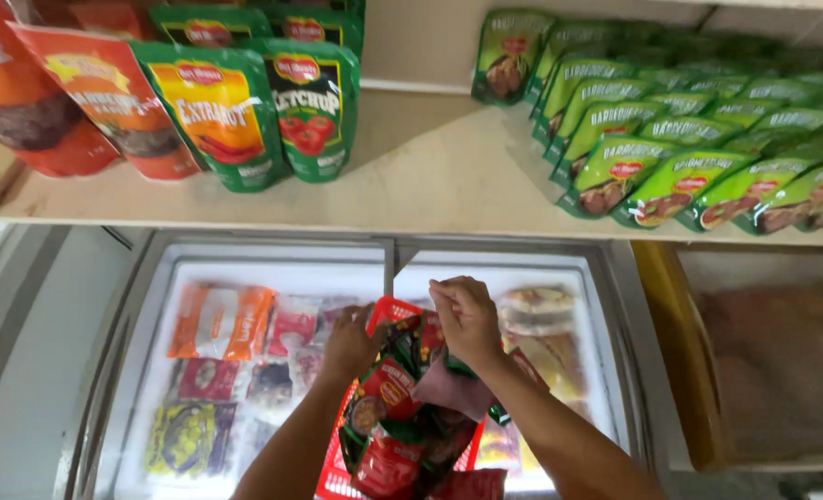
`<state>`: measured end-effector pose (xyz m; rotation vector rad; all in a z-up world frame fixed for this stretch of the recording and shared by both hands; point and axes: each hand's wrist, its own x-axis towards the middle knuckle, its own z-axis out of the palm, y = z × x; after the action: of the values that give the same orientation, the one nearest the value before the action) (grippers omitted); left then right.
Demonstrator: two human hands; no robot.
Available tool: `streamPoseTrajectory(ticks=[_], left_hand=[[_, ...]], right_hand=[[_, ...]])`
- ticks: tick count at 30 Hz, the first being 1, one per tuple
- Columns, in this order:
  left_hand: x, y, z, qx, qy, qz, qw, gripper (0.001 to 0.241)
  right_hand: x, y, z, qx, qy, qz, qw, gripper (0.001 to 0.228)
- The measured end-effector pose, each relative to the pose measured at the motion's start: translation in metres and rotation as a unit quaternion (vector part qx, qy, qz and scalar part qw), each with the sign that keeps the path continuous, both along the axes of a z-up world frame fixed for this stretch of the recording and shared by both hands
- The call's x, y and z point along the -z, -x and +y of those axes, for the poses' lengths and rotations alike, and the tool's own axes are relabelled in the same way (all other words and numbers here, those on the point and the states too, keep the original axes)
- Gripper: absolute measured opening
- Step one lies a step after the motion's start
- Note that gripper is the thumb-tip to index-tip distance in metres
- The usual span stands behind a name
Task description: Stocking and organizing sauce pouches and packets on grocery shelves.
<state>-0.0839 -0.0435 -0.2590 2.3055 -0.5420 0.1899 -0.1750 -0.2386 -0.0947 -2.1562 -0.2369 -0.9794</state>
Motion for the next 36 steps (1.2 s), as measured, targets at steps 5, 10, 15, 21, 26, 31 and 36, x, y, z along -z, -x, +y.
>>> streamPoseTrajectory(ticks=[5, 10, 15, 21, 26, 31, 36], left_hand=[[0.026, 0.029, 0.004, 0.009, 0.05, 0.146, 0.988, 0.057], [0.034, 0.04, -0.006, -0.089, 0.043, 0.222, 0.97, 0.038], [0.027, 0.046, -0.016, -0.154, 0.051, 0.194, 0.968, 0.035], [0.031, 0.051, -0.032, -0.212, 0.06, 0.213, 0.952, 0.041], [0.046, 0.055, -0.033, -0.217, 0.094, 0.164, 0.958, 0.05], [0.002, 0.077, -0.055, -0.224, 0.105, 0.041, 0.968, 0.051], [-0.022, 0.073, -0.088, -0.122, 0.108, 0.001, 0.987, 0.033]], right_hand=[[0.062, 0.019, -0.047, 0.071, -0.075, 0.282, 0.954, 0.022], [0.089, 0.036, -0.075, 0.097, 0.081, 0.282, 0.951, 0.052], [0.104, 0.04, -0.07, 0.045, 0.051, 0.408, 0.91, 0.088], [0.13, 0.036, -0.067, 0.086, 0.085, 0.305, 0.945, 0.095], [0.14, 0.038, -0.079, 0.1, 0.071, 0.288, 0.95, 0.067], [0.156, 0.047, -0.09, 0.126, 0.019, 0.234, 0.964, 0.039], [0.188, 0.041, -0.102, 0.184, -0.36, 0.332, 0.852, 0.05]])
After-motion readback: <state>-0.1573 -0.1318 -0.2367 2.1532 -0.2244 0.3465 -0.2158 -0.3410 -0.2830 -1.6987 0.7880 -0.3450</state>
